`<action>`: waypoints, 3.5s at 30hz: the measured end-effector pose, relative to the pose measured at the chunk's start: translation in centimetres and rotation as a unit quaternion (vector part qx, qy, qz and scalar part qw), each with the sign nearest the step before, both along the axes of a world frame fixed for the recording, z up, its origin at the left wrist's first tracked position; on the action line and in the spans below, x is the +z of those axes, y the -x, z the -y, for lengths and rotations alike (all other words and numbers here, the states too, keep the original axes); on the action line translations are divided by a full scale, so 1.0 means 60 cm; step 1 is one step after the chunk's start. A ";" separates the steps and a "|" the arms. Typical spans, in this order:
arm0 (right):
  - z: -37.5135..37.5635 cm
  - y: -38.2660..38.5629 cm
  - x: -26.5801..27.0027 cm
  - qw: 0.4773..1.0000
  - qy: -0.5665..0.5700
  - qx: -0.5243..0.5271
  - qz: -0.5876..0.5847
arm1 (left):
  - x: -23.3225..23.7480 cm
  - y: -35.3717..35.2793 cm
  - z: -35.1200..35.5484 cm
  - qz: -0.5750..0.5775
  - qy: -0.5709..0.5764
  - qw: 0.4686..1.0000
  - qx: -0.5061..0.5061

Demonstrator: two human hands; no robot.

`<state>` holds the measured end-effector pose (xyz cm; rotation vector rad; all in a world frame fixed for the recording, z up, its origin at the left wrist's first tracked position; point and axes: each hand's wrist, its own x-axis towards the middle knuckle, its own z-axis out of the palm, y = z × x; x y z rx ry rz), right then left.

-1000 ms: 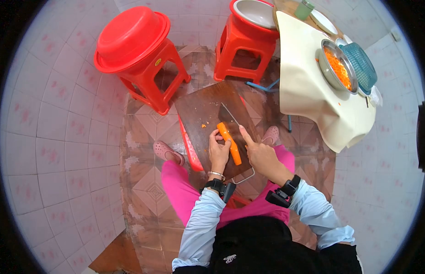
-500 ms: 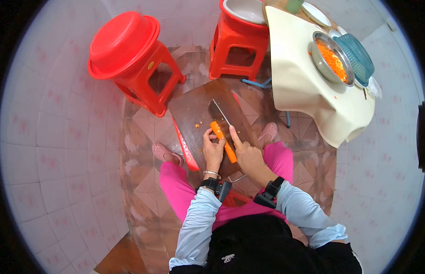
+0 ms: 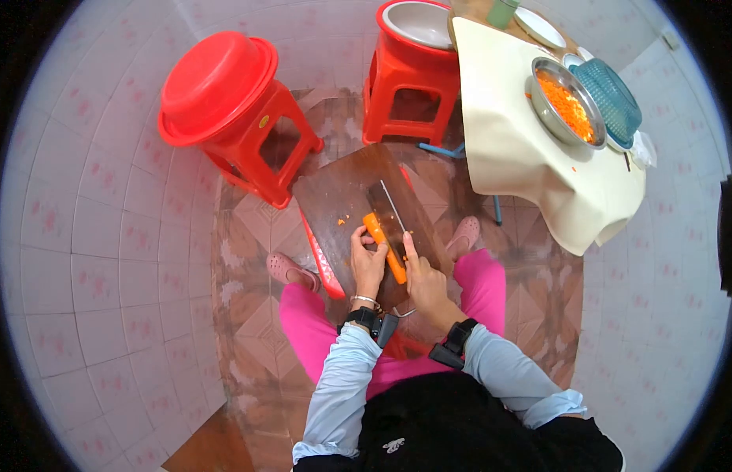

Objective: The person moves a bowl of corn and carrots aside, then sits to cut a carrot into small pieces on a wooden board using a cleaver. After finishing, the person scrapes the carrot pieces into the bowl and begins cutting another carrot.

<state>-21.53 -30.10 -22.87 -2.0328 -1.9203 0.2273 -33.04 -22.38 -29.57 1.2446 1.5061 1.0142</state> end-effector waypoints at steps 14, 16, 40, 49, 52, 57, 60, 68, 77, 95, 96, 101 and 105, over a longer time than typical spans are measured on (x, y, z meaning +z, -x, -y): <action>-0.071 0.000 0.089 0.991 0.114 0.062 0.014 | 0.020 -0.002 0.000 0.052 0.040 0.998 0.021; -0.076 0.002 0.096 0.990 0.131 0.058 0.018 | 0.024 -0.001 0.002 0.058 0.051 0.997 0.019; -0.049 -0.003 0.050 0.997 0.047 0.044 0.032 | -0.023 0.043 -0.062 0.025 -0.019 0.999 -0.020; -0.056 0.008 0.056 0.994 0.068 0.037 0.074 | 0.158 -0.029 -0.221 -0.330 0.034 0.937 -0.105; -0.071 0.013 0.069 0.992 0.094 0.049 0.070 | 0.128 -0.018 -0.234 -0.322 0.040 0.939 -0.114; -0.068 0.004 0.061 0.993 0.101 0.054 0.037 | 0.103 -0.016 -0.231 -0.290 0.015 0.950 -0.114; -0.055 0.008 0.058 0.994 0.093 0.051 0.032 | 0.098 -0.020 -0.224 -0.286 -0.009 0.952 -0.109; -0.041 0.008 0.033 0.997 0.058 0.045 0.035 | 0.118 -0.019 -0.203 -0.257 -0.045 0.959 -0.111; -0.066 0.016 0.063 0.996 0.057 0.060 0.031 | 0.080 0.007 -0.228 -0.229 -0.031 0.964 -0.129; -0.046 -0.001 0.003 0.998 0.059 0.031 0.006 | 0.123 -0.012 -0.175 -0.070 0.065 0.994 -0.058; -0.047 -0.007 0.004 0.998 0.058 0.028 0.006 | 0.121 -0.011 -0.160 -0.069 0.064 0.994 -0.060; -0.052 -0.006 0.008 0.996 0.075 0.041 -0.018 | 0.053 0.000 -0.023 -0.103 -0.041 0.994 -0.019; -0.057 -0.014 0.025 0.990 0.098 0.051 -0.087 | 0.025 -0.005 0.006 0.022 0.032 0.999 -0.003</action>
